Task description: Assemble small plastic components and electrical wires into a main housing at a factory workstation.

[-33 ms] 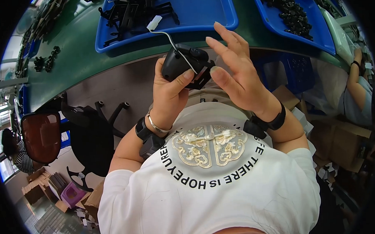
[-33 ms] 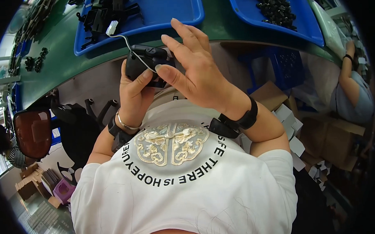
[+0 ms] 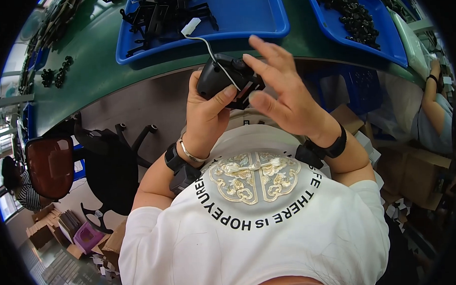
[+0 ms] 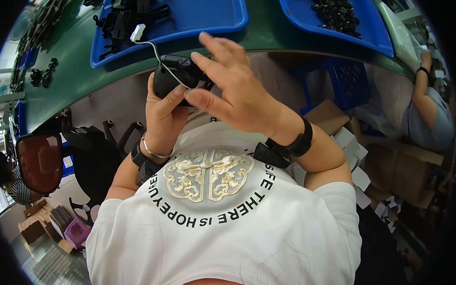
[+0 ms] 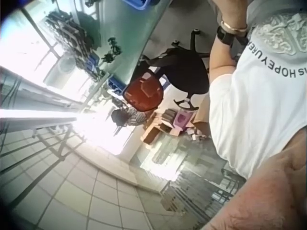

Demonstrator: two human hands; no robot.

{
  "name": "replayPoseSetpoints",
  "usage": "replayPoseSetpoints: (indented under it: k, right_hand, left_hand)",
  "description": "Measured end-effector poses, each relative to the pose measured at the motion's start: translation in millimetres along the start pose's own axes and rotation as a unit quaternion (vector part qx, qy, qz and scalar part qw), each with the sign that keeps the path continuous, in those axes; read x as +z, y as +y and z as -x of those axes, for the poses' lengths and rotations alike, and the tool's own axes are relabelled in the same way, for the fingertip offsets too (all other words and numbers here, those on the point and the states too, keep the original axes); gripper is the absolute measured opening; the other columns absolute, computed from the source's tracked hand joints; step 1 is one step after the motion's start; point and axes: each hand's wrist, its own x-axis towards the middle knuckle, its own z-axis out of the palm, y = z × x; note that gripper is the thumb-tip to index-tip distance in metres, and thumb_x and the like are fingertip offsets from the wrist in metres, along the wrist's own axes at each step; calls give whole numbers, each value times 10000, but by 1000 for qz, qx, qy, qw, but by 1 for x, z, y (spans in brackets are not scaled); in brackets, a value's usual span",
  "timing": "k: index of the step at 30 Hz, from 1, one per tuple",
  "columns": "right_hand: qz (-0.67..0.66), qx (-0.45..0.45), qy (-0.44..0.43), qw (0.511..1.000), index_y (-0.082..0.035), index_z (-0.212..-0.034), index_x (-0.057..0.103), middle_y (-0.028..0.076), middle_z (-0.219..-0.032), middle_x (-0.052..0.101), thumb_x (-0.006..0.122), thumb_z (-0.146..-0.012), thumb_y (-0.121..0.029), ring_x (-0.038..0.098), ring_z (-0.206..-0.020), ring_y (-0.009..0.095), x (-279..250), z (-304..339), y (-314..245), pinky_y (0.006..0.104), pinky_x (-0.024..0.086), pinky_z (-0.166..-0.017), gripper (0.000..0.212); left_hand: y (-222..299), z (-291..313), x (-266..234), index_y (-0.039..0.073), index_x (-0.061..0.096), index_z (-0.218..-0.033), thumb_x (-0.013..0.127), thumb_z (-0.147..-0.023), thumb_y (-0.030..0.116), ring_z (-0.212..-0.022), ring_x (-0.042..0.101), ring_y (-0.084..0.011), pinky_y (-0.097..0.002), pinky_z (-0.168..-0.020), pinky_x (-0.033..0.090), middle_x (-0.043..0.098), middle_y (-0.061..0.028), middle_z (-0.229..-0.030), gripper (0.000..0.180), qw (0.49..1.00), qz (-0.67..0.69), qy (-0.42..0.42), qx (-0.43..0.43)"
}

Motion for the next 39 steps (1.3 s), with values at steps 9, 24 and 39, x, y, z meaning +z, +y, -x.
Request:
replayPoseSetpoints:
  k: [9, 24, 39]
  right_hand:
    - [8, -26, -25, 999, 5, -1282, 455, 211, -1402, 320, 487, -885, -464, 284, -1278, 342, -4, 1, 5, 394, 207, -1051, 615]
    - [26, 49, 7, 998, 13, -1323, 391, 175, -1422, 304, 450, -927, -386, 266, -1297, 337, 4, 2, 16, 390, 201, -1061, 565]
    - [25, 6, -15, 1000, 77, -1247, 440, 227, -1382, 337, 502, -905, -369, 295, -1266, 369, 13, -8, 13, 412, 261, -1030, 565]
  left_hand:
    - [-2, 0, 0, 94, 416, -1028, 628, -781, -65, -935, 599, -193, -343, -810, 527, 571, -93, -1010, 363, 999, -3, 36, 3]
    - [2, 1, -3, 86, 417, -1007, 629, -774, -77, -915, 597, -182, -335, -817, 523, 567, -99, -1010, 355, 997, -26, 66, -9]
    - [4, 0, -5, 89, 413, -1053, 619, -783, -75, -908, 597, -167, -315, -803, 529, 560, -80, -1005, 377, 998, -32, 57, 25]
